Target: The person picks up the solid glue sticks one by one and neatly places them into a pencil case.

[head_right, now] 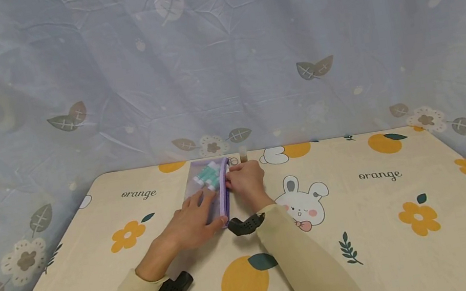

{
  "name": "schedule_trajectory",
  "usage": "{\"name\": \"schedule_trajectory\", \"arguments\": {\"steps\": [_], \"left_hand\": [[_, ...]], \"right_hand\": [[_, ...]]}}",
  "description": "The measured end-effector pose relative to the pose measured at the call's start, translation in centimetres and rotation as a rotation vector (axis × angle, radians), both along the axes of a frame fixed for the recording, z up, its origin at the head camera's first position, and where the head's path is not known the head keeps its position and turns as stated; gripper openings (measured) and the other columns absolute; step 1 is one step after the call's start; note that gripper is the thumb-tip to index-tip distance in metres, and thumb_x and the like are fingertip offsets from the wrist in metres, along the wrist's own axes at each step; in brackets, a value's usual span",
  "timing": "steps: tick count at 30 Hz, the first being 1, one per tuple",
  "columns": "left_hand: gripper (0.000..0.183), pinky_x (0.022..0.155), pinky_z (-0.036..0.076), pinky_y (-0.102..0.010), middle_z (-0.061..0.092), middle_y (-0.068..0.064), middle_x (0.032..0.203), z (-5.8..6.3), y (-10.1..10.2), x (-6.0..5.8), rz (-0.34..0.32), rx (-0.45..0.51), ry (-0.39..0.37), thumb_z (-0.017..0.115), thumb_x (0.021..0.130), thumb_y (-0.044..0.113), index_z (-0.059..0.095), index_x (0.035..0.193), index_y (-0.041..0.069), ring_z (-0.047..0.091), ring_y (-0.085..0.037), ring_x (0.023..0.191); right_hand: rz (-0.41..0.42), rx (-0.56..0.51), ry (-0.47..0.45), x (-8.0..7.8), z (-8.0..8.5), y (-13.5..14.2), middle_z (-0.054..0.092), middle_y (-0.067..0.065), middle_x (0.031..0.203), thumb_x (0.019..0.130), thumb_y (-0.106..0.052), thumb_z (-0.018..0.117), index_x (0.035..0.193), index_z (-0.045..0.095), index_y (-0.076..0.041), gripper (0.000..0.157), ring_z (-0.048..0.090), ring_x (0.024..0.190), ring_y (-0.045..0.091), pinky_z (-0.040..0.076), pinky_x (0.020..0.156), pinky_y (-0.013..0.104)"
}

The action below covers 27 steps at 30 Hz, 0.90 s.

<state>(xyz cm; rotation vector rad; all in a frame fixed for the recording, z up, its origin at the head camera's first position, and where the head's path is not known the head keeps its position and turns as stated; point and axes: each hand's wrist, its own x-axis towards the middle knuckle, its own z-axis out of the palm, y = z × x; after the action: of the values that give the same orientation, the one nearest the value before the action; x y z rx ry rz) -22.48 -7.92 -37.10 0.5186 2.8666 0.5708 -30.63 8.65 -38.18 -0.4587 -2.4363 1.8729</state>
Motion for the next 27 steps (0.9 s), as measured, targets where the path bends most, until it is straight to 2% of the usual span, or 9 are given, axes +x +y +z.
{"name": "schedule_trajectory", "arguments": {"steps": [9, 13, 19, 23, 27], "left_hand": [[0.08, 0.121, 0.03, -0.074, 0.023, -0.024, 0.175, -0.02, 0.01, 0.04, -0.005, -0.002, 0.007, 0.059, 0.105, 0.05, 0.029, 0.168, 0.009, 0.027, -0.049, 0.159], [0.08, 0.121, 0.029, -0.074, 0.022, -0.024, 0.175, 0.05, 0.02, 0.06, -0.001, -0.001, 0.003, 0.059, 0.105, 0.05, 0.029, 0.168, 0.009, 0.026, -0.049, 0.16], [0.08, 0.122, 0.028, -0.074, 0.022, -0.023, 0.176, 0.11, 0.04, 0.08, 0.0, 0.001, 0.0, 0.059, 0.105, 0.049, 0.029, 0.168, 0.01, 0.025, -0.048, 0.16], [0.08, 0.122, 0.029, -0.074, 0.022, -0.023, 0.175, 0.07, 0.03, 0.08, 0.001, 0.001, -0.003, 0.06, 0.105, 0.049, 0.029, 0.168, 0.01, 0.026, -0.048, 0.159], [0.079, 0.122, 0.028, -0.073, 0.021, -0.023, 0.176, 0.05, 0.03, 0.07, 0.002, 0.001, -0.006, 0.059, 0.106, 0.049, 0.029, 0.168, 0.01, 0.025, -0.048, 0.16]], "right_hand": [[-0.016, 0.012, -0.006, -0.12, 0.15, 0.04, 0.08, 0.02, 0.109, 0.091, -0.006, 0.078, 0.12, 0.08, -0.001, 0.029, 0.079, 0.084, 0.017, 0.063, 0.073, 0.024], [-0.009, 0.074, 0.033, -0.04, 0.25, 0.06, 0.08, 0.016, 0.113, 0.092, -0.012, 0.076, 0.121, 0.08, -0.004, 0.03, 0.075, 0.087, 0.018, 0.06, 0.075, 0.024], [-0.022, 0.159, 0.085, -0.01, 0.43, 0.01, 0.077, 0.012, 0.125, 0.093, -0.016, 0.072, 0.124, 0.08, -0.01, 0.032, 0.068, 0.103, 0.024, 0.054, 0.076, 0.026], [-0.023, 0.144, 0.121, -0.02, 0.62, -0.03, 0.075, 0.01, 0.133, 0.097, -0.015, 0.069, 0.128, 0.078, -0.011, 0.033, 0.068, 0.116, 0.025, 0.058, 0.089, 0.032], [-0.007, 0.121, 0.151, 0.05, 0.92, -0.06, 0.074, 0.008, 0.134, 0.101, -0.013, 0.064, 0.133, 0.074, -0.014, 0.034, 0.067, 0.127, 0.027, 0.057, 0.104, 0.04]]}}
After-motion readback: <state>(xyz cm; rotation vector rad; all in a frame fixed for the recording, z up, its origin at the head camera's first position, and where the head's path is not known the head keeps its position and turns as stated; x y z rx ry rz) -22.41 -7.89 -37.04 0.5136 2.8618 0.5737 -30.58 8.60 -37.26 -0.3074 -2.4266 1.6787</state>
